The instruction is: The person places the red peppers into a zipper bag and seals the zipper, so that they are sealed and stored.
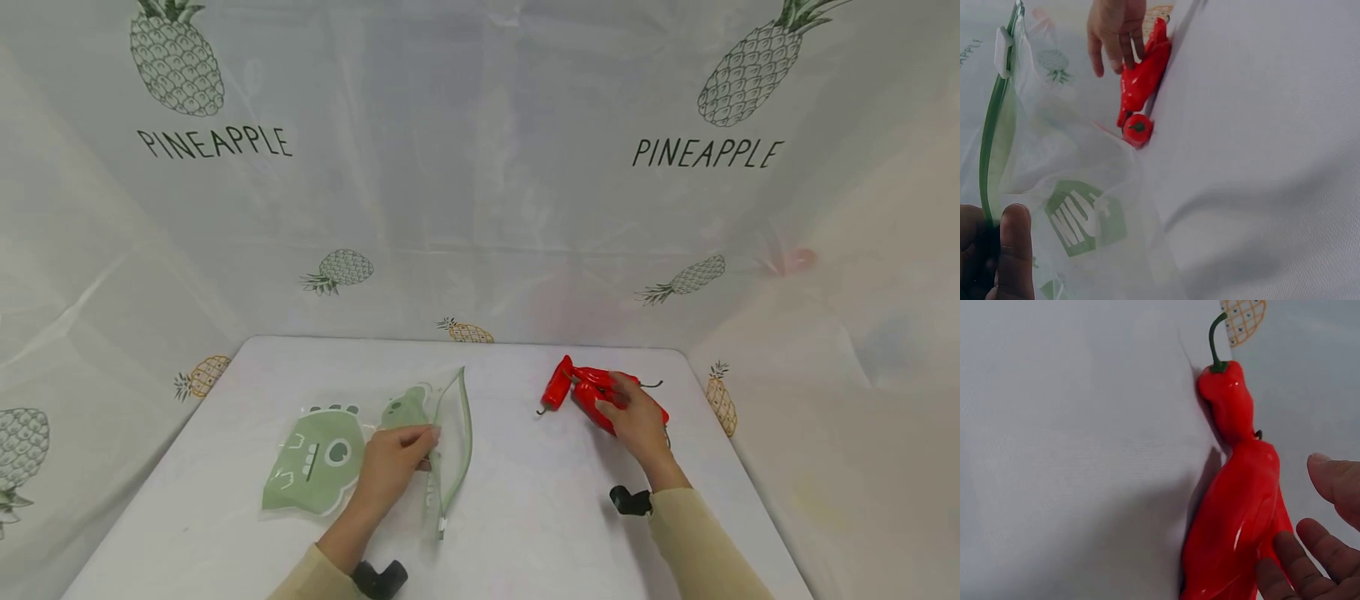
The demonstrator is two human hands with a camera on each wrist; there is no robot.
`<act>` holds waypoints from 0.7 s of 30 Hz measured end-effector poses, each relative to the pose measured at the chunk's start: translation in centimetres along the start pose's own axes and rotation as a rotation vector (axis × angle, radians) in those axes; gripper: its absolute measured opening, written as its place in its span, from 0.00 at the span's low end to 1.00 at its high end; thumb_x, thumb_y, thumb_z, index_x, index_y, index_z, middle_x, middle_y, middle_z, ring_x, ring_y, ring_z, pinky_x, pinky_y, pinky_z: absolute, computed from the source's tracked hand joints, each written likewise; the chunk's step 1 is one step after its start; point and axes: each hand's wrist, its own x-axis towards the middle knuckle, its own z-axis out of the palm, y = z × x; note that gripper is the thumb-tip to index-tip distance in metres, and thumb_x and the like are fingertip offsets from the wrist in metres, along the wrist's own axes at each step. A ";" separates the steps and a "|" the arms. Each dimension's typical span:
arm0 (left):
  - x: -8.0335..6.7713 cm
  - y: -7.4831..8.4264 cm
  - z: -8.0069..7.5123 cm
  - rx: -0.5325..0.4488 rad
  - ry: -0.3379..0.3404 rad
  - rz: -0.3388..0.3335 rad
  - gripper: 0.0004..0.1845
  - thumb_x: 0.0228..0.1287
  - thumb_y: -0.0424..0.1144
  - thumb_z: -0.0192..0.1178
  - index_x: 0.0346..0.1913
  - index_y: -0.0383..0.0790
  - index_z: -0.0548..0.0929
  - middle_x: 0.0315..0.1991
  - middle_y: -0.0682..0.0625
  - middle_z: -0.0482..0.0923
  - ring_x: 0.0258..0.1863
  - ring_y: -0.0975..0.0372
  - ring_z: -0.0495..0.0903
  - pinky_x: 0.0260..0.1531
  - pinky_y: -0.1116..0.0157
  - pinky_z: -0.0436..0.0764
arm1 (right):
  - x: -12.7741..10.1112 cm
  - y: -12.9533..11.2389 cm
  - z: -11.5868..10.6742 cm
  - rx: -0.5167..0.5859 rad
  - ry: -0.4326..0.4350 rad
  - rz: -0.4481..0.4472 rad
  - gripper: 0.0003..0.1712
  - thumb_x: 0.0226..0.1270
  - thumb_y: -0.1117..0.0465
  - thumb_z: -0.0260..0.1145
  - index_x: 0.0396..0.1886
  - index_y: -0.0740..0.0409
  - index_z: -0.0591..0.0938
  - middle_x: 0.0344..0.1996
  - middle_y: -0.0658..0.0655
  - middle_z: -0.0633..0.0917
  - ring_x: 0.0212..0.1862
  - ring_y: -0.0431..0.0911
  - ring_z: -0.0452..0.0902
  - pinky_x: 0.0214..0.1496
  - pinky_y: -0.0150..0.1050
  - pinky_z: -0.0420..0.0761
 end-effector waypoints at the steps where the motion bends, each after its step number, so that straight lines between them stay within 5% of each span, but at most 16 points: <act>1: 0.0 0.0 0.0 0.002 -0.001 -0.002 0.12 0.70 0.44 0.71 0.49 0.41 0.94 0.29 0.51 0.89 0.23 0.65 0.85 0.30 0.70 0.83 | 0.0 0.2 0.1 0.007 -0.005 0.002 0.40 0.77 0.56 0.67 0.82 0.60 0.64 0.71 0.73 0.75 0.70 0.70 0.72 0.67 0.68 0.76; 21: -0.2 -0.4 0.0 0.012 -0.038 0.011 0.13 0.70 0.43 0.70 0.49 0.39 0.93 0.29 0.51 0.88 0.23 0.63 0.84 0.29 0.69 0.83 | 0.2 0.5 2.1 0.034 -0.109 0.114 0.46 0.71 0.49 0.73 0.82 0.56 0.64 0.71 0.71 0.73 0.70 0.68 0.68 0.58 0.61 0.85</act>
